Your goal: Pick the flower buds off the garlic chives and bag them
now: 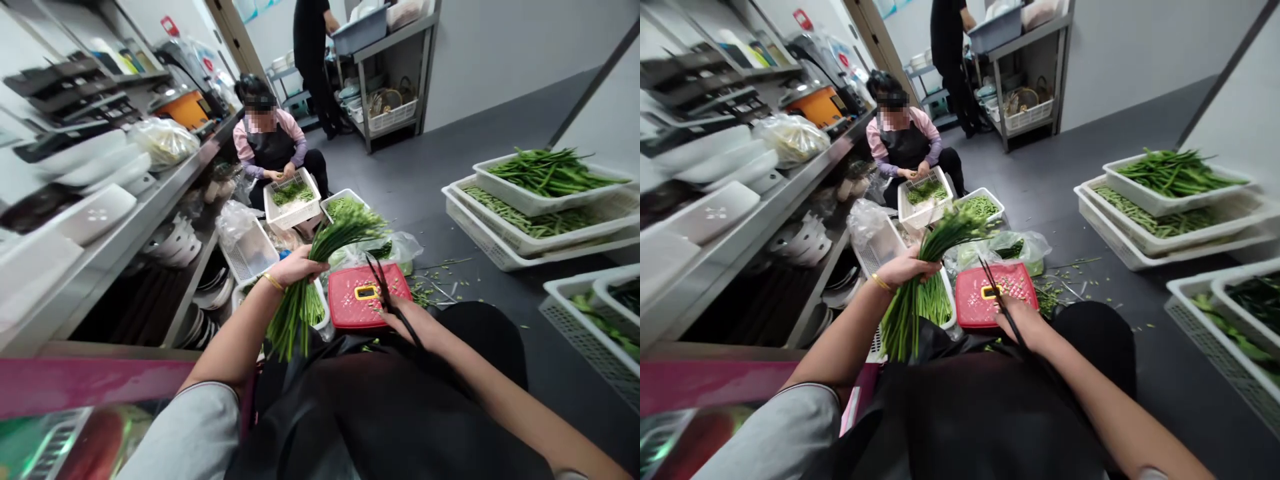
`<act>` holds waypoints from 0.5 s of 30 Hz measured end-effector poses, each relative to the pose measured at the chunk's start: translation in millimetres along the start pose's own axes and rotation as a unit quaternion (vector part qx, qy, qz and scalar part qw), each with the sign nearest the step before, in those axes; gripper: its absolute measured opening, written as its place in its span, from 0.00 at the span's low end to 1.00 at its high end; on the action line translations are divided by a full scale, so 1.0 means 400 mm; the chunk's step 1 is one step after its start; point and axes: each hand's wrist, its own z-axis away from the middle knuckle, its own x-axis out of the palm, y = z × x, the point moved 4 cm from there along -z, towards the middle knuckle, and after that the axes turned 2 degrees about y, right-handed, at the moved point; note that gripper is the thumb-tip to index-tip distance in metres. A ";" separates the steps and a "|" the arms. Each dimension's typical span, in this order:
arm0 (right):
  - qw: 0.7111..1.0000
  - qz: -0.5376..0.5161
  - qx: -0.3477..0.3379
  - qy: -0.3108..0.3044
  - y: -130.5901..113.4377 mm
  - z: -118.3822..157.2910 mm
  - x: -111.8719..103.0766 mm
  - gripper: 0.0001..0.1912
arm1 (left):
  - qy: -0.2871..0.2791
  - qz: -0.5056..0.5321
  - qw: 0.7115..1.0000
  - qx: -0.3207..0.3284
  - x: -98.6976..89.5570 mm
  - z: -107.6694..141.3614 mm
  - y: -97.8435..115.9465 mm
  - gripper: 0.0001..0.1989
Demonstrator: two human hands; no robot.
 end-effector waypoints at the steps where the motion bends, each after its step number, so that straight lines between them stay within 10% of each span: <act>1: 1.000 0.007 -0.014 0.009 0.004 0.006 -0.007 0.13 | -0.059 0.119 0.991 -0.003 0.006 0.011 -0.007 0.12; 6: 0.992 0.078 -0.086 0.052 0.041 0.005 -0.032 0.16 | -0.166 0.388 0.907 -0.024 0.038 0.051 -0.028 0.20; 15: 0.979 0.195 -0.037 -0.055 -0.048 -0.062 -0.159 0.17 | -0.190 0.399 0.896 -0.042 0.117 0.026 -0.033 0.35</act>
